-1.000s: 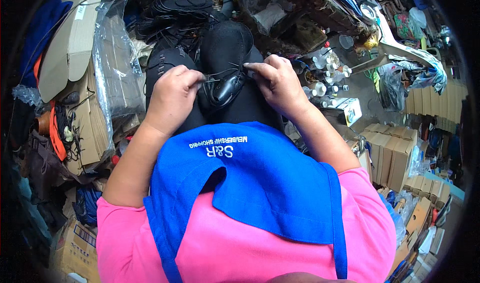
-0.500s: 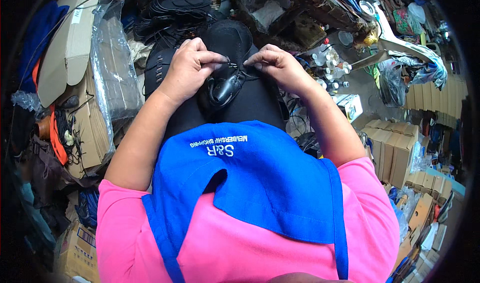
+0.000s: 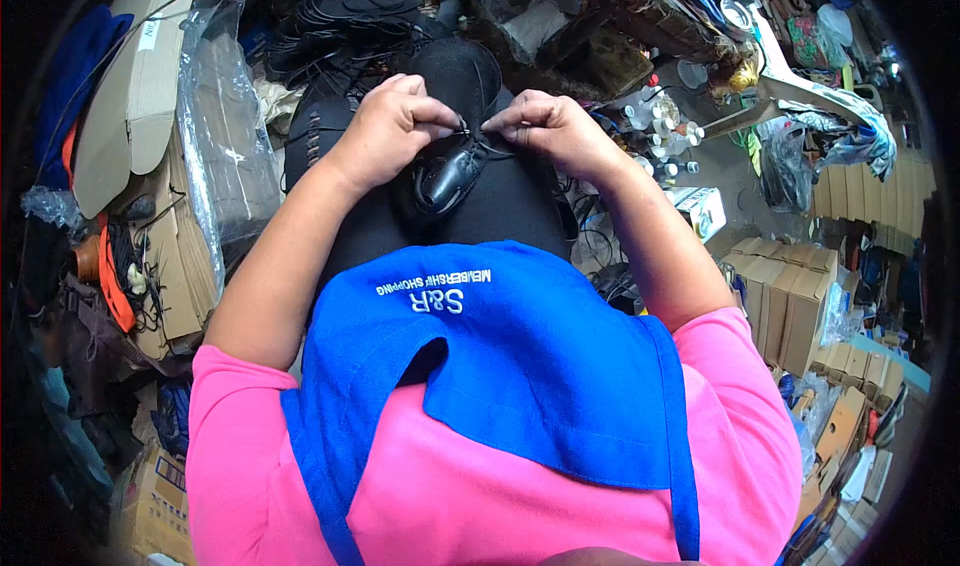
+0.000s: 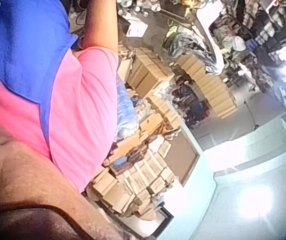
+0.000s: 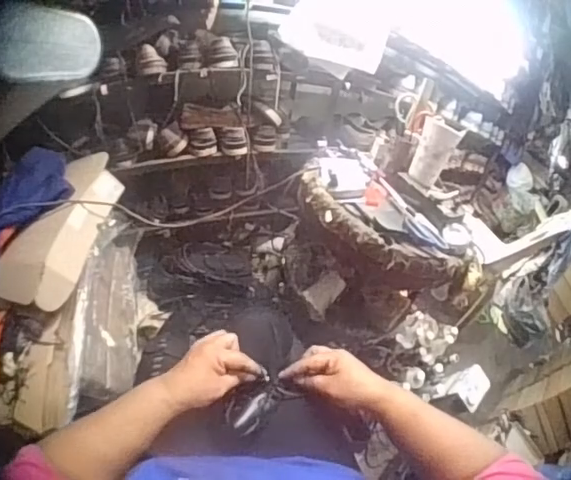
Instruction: Threading and pulling black laces through a leather shoe upper by hand.
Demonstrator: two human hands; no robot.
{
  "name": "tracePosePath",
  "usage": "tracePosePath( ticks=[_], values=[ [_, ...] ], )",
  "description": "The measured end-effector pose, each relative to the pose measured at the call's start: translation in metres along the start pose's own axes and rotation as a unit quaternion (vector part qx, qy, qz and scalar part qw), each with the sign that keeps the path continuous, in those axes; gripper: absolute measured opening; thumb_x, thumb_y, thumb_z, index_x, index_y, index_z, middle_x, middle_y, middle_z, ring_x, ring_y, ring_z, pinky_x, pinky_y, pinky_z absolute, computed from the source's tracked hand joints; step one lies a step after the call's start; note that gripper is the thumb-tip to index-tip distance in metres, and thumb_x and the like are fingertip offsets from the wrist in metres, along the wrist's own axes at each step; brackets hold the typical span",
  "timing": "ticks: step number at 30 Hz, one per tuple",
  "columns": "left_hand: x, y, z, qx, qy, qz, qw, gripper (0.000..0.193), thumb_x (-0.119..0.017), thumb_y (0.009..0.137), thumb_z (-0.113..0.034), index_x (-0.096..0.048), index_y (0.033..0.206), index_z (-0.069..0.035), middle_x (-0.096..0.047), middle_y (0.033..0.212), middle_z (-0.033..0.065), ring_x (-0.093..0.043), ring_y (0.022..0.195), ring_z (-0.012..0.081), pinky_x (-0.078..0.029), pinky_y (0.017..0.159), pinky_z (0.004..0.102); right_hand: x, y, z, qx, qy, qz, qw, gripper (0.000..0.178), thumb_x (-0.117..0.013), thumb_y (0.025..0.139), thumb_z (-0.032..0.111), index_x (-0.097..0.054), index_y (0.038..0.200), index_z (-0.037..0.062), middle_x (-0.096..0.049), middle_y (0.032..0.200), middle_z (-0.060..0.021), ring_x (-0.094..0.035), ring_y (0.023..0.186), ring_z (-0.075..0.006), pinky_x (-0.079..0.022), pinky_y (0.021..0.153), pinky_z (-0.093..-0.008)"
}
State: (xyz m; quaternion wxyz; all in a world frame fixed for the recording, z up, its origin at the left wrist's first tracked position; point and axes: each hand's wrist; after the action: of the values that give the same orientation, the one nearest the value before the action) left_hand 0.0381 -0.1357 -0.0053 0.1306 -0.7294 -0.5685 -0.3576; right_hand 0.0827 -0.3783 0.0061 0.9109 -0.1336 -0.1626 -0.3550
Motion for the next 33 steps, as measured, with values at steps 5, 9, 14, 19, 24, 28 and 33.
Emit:
tracePosePath(
  ticks=[5,9,14,19,24,28,33],
  values=[
    [0.002,0.008,0.014,0.016,-0.085,0.071,0.994,0.018,-0.074,0.070,-0.009,-0.074,0.087,-0.015,-0.054,0.073,0.0033,-0.054,0.078,0.0190,-0.046,0.071,0.0302,0.002,0.005,-0.004,0.009,-0.007,0.022,1.000,0.022,-0.064,0.083,0.005,-0.071,0.103,0.0080,-0.061,0.087,-0.0023,-0.056,0.088,-0.0130,-0.045,0.083,-0.0275],
    [0.001,-0.012,0.009,0.010,-0.005,0.034,0.999,0.024,-0.073,0.070,-0.009,-0.075,0.093,-0.017,-0.058,0.074,0.0012,-0.055,0.080,0.0200,-0.045,0.077,0.0318,-0.005,-0.006,-0.006,-0.002,-0.021,-0.016,1.000,0.024,-0.066,0.082,0.006,-0.071,0.105,0.0090,-0.061,0.087,-0.0017,-0.057,0.085,-0.0122,-0.046,0.081,-0.0265],
    [0.001,-0.016,0.000,0.098,-0.024,0.034,0.994,0.025,-0.073,0.070,-0.008,-0.075,0.093,-0.018,-0.060,0.075,-0.0003,-0.054,0.085,0.0206,-0.043,0.082,0.0334,-0.013,-0.009,-0.002,-0.043,0.037,-0.048,0.997,0.024,-0.069,0.082,0.010,-0.071,0.106,0.0088,-0.063,0.091,-0.0028,-0.058,0.084,-0.0122,-0.046,0.079,-0.0255],
    [-0.005,-0.027,0.001,0.002,0.081,-0.037,0.996,0.025,-0.072,0.070,-0.011,-0.075,0.091,-0.023,-0.060,0.081,-0.0028,-0.053,0.091,0.0210,-0.038,0.087,0.0398,-0.012,-0.014,0.004,-0.041,-0.020,-0.042,0.998,0.029,-0.071,0.081,0.012,-0.069,0.109,0.0066,-0.065,0.091,-0.0043,-0.059,0.088,-0.0113,-0.047,0.080,-0.0261],
    [-0.003,-0.019,0.003,0.037,0.014,-0.029,0.999,0.022,-0.071,0.072,-0.011,-0.075,0.090,-0.022,-0.060,0.076,-0.0004,-0.054,0.085,0.0212,-0.043,0.083,0.0360,-0.013,-0.010,0.002,-0.106,0.147,-0.035,0.983,0.031,-0.072,0.081,0.012,-0.068,0.111,0.0039,-0.068,0.095,-0.0024,-0.060,0.089,-0.0088,-0.047,0.082,-0.0249],
    [-0.009,-0.013,-0.006,0.074,-0.093,-0.036,0.992,0.018,-0.071,0.074,-0.010,-0.074,0.091,-0.013,-0.063,0.075,0.0036,-0.057,0.087,0.0197,-0.046,0.082,0.0343,-0.016,-0.006,-0.001,-0.096,0.172,-0.048,0.979,0.027,-0.072,0.080,0.008,-0.069,0.106,0.0022,-0.069,0.092,-0.0037,-0.060,0.082,-0.0074,-0.049,0.078,-0.0242],
    [-0.017,-0.007,-0.016,0.142,-0.164,-0.049,0.975,0.015,-0.074,0.071,-0.008,-0.069,0.085,-0.006,-0.062,0.082,0.0092,-0.063,0.072,0.0175,-0.052,0.069,0.0291,-0.019,-0.002,0.002,-0.101,0.190,-0.054,0.975,0.024,-0.073,0.080,0.009,-0.068,0.101,0.0004,-0.068,0.091,-0.0039,-0.061,0.083,-0.0087,-0.049,0.078,-0.0245]
  ],
)
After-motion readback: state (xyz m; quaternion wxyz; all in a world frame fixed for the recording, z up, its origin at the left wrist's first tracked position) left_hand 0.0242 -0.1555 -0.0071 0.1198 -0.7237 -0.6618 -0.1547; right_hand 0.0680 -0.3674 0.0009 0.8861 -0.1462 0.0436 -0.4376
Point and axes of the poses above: each hand's wrist, its own y-axis towards the middle knuckle, its own x-axis out of the back of the hand, z = x × y
